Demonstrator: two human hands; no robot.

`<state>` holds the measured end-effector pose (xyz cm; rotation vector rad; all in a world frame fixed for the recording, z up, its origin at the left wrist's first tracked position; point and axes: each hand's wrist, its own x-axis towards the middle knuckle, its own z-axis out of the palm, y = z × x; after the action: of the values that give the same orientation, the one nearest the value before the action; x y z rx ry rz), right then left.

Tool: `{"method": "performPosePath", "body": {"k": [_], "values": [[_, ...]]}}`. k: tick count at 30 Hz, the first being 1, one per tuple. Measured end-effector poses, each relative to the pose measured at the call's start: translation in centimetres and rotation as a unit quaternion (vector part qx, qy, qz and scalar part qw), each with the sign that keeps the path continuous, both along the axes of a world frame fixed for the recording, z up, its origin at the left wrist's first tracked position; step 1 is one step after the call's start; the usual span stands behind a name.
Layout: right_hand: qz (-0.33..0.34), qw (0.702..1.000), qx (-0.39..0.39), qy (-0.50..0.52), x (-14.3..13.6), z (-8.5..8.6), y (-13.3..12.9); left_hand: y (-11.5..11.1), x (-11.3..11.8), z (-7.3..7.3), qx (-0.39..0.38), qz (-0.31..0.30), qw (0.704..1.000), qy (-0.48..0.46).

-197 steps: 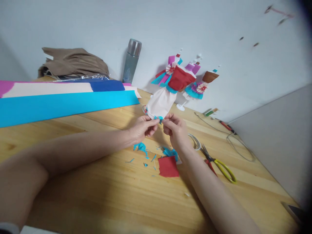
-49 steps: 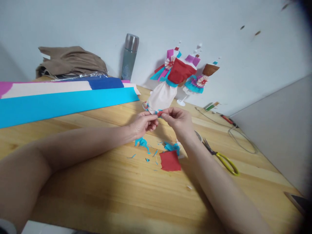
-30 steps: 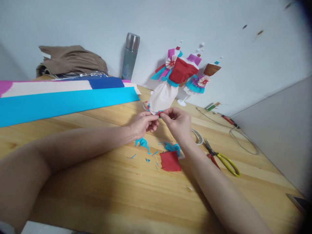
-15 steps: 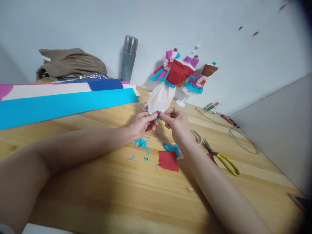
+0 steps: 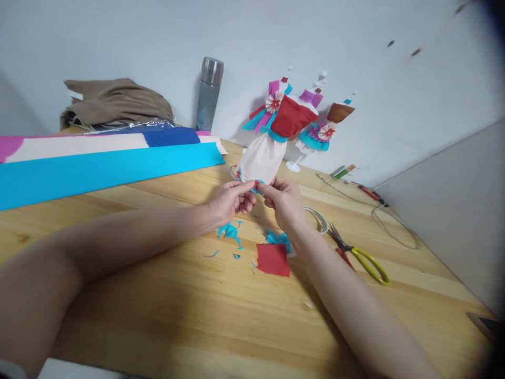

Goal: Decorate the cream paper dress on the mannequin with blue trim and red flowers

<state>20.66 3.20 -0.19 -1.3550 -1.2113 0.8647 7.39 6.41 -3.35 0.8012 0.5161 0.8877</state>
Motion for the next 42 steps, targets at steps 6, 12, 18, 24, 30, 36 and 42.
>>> {"method": "performPosePath", "body": {"k": [6, 12, 18, 24, 30, 36, 42], "values": [[0.019, 1.0, -0.015, 0.012, 0.0, -0.1, 0.1, 0.1, -0.1, 0.0, -0.005, -0.006, 1.0, 0.0], [0.025, 0.998, -0.018, 0.051, 0.5, 0.0, 0.2, 0.0, -0.1, -0.3, 0.01, 0.016, 1.0, 0.011], [0.02, 1.0, 0.008, 0.01, 0.6, 0.1, 0.0, 0.1, 0.0, -0.4, 0.003, 0.018, 1.0, 0.011], [-0.006, 1.0, 0.001, 0.018, 1.0, 0.1, 0.2, 0.0, -0.1, 0.3, -0.024, 0.007, 1.0, 0.008], [-0.064, 0.998, 0.002, 0.016, 2.1, -0.1, 0.7, -0.2, -0.3, 0.9, -0.042, -0.005, 0.999, 0.022], [-0.078, 0.997, -0.009, 0.009, 2.2, 0.2, 0.7, -0.1, -0.2, 0.5, -0.009, 0.013, 0.999, 0.033], [-0.069, 0.997, 0.017, -0.004, 2.8, 1.4, 0.6, -0.3, -0.1, 0.6, -0.011, 0.028, 0.998, 0.053]]}}
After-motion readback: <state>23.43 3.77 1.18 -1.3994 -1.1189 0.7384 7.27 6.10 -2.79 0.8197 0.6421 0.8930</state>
